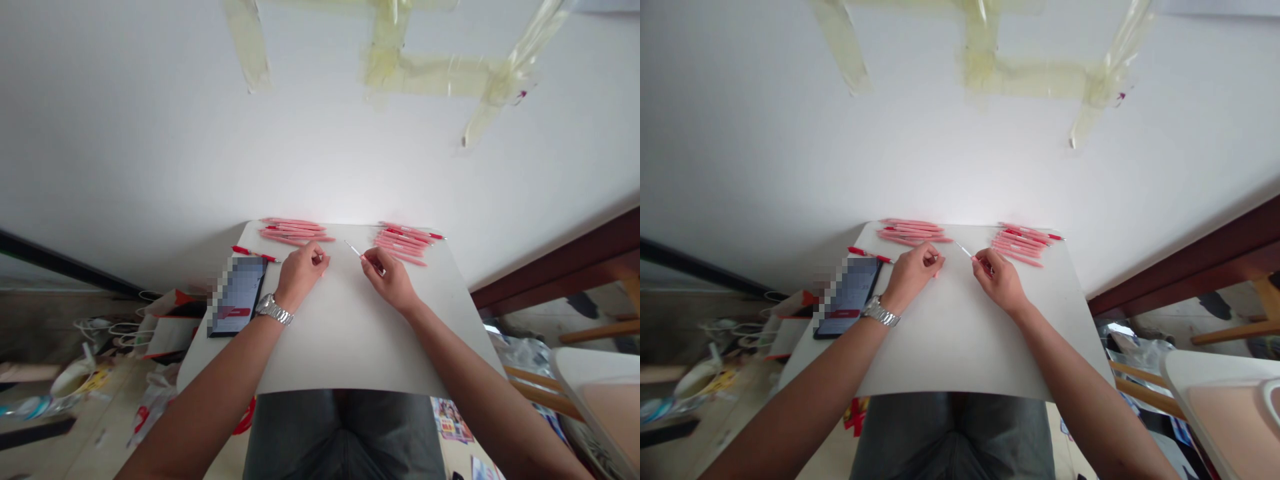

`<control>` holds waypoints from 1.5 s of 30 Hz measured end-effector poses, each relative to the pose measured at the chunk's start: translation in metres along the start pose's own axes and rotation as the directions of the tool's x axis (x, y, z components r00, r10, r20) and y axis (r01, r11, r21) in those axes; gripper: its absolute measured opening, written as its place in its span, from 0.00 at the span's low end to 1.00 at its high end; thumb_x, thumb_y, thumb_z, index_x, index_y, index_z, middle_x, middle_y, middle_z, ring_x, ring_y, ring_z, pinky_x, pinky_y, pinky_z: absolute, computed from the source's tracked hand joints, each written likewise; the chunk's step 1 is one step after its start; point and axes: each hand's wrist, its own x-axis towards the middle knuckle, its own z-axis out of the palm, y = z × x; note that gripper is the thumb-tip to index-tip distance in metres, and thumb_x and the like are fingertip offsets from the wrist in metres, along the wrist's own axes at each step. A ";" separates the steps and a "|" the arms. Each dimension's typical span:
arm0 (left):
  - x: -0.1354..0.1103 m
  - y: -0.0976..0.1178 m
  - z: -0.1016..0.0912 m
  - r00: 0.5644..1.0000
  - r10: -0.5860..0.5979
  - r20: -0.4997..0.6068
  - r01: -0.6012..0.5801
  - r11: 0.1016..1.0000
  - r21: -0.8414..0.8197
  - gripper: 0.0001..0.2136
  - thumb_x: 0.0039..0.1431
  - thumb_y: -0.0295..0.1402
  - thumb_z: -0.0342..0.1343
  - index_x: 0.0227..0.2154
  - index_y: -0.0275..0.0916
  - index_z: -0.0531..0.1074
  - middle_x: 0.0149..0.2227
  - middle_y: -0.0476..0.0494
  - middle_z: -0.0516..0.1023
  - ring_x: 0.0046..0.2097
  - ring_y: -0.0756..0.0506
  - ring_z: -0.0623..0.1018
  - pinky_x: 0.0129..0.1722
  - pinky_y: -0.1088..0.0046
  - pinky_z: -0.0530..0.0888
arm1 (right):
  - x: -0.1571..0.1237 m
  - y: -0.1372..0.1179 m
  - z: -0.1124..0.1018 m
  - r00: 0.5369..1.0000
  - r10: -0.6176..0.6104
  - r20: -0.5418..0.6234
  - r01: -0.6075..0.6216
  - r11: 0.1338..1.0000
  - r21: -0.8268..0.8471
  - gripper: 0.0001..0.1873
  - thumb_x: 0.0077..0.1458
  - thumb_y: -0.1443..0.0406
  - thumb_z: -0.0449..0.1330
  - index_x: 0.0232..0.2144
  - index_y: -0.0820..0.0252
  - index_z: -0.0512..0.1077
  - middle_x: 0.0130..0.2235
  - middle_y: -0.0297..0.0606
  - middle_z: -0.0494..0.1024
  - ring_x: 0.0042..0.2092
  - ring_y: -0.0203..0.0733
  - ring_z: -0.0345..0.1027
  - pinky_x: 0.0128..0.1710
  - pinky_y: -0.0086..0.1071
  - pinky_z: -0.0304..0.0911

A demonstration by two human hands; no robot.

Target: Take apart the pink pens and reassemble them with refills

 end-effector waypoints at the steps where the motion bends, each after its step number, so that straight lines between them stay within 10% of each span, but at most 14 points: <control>1: 0.000 0.000 0.001 1.000 -0.002 -0.001 0.002 0.999 0.032 0.06 0.60 0.37 0.63 0.31 0.45 0.72 0.23 0.51 0.79 0.27 0.44 0.76 0.29 0.69 0.61 | 0.000 0.000 0.000 1.000 -0.001 0.000 0.001 1.000 0.001 0.13 0.69 0.53 0.55 0.39 0.55 0.69 0.31 0.34 0.73 0.31 0.39 0.64 0.33 0.34 0.60; 39: 0.000 0.005 -0.002 0.999 -0.018 0.038 0.011 0.985 0.173 0.04 0.65 0.37 0.59 0.39 0.44 0.71 0.23 0.54 0.78 0.27 0.45 0.77 0.30 0.70 0.65 | -0.001 0.001 0.002 1.000 0.012 0.005 -0.012 1.000 0.002 0.13 0.68 0.53 0.56 0.38 0.56 0.69 0.31 0.34 0.73 0.31 0.38 0.63 0.33 0.33 0.60; 45: 0.001 0.012 -0.003 0.994 0.104 -0.046 -0.104 0.995 -0.005 0.06 0.70 0.36 0.53 0.42 0.42 0.73 0.22 0.53 0.76 0.28 0.47 0.77 0.35 0.71 0.71 | -0.001 0.001 0.002 1.000 0.010 0.015 -0.010 1.000 0.010 0.13 0.69 0.53 0.56 0.39 0.55 0.69 0.31 0.34 0.72 0.31 0.38 0.63 0.33 0.33 0.60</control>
